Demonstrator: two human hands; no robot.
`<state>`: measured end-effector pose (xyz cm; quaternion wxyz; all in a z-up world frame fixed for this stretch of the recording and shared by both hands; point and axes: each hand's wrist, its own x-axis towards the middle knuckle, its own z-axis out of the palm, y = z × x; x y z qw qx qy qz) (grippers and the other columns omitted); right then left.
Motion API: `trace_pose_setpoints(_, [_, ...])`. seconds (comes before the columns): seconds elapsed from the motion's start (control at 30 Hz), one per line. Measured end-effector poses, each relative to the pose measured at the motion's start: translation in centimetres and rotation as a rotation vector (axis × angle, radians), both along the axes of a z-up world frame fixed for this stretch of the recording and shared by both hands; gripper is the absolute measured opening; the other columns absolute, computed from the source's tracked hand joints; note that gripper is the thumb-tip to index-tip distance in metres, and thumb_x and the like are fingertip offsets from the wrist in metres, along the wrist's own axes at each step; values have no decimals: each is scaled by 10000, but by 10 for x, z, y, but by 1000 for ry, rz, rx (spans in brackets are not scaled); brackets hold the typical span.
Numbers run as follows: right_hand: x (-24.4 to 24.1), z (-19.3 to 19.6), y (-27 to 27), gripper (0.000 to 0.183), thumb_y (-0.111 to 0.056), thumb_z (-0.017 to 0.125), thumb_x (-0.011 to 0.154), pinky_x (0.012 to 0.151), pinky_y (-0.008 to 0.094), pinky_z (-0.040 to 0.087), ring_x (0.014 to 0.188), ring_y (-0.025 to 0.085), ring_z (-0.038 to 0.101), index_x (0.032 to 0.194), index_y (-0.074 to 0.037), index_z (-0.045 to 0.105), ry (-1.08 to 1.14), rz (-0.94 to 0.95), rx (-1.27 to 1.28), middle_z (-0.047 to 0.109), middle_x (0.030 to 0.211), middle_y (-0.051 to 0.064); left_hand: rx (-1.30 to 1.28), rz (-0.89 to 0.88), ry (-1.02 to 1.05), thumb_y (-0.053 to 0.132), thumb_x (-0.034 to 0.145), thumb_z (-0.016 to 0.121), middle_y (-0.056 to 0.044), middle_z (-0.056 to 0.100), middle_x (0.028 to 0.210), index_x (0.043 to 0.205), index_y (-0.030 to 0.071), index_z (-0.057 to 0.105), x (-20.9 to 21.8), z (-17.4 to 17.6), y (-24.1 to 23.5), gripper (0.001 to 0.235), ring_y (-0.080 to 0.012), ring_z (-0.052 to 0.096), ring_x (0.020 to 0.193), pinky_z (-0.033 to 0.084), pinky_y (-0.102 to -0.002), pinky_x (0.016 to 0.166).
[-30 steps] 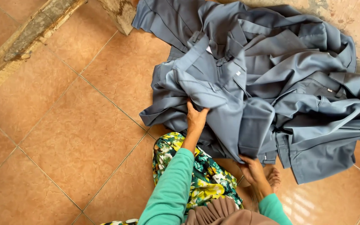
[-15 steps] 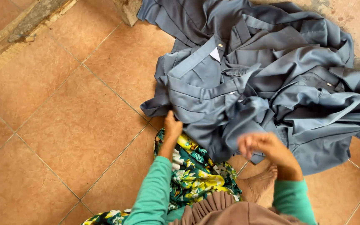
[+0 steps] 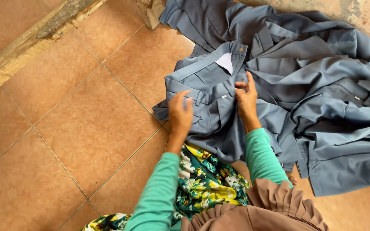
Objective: The person sits on a tiled floor and folds multiple pairs of grey trousers by hand. Each pair is laid flat, legs aligned, then folded in thirds and smoothed before being stacked into a neat pile.
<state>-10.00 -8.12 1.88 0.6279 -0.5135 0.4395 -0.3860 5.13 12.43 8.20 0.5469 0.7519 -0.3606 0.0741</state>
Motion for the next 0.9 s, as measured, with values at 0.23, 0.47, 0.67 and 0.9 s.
trace_pose_setpoints(0.23, [38,25,-24,511,55,606,895,699,255,618,842,161,718,1377,-113,638,-164,323,-6,715,1059,141,323,-194,369,482,846,751,-229,620,1330,1447,128,470,-20,9,-106,751,-432,569,1271,436,-573,1067])
trace_pose_setpoints(0.47, [34,-71,-156,302,-54,638,912,597,255,635,702,145,729,1171,-147,764,214,20,-238,722,983,92,387,-246,812,425,747,905,-185,740,1160,1254,79,705,74,-7,-53,645,-329,688,1159,540,-429,974])
trace_pose_setpoints(0.67, [88,-105,-190,879,-226,832,924,695,465,744,838,250,798,1571,-29,269,119,99,154,634,1176,189,183,-358,1308,301,875,811,-25,767,768,988,118,763,94,35,-5,221,-105,743,673,599,-236,635])
trace_pose_setpoints(0.9, [155,-66,-139,733,-129,818,872,642,296,697,744,151,737,1507,-39,464,76,227,97,614,1049,81,52,-364,1131,238,931,772,-7,746,768,998,95,735,108,43,23,161,-58,710,690,575,-185,644])
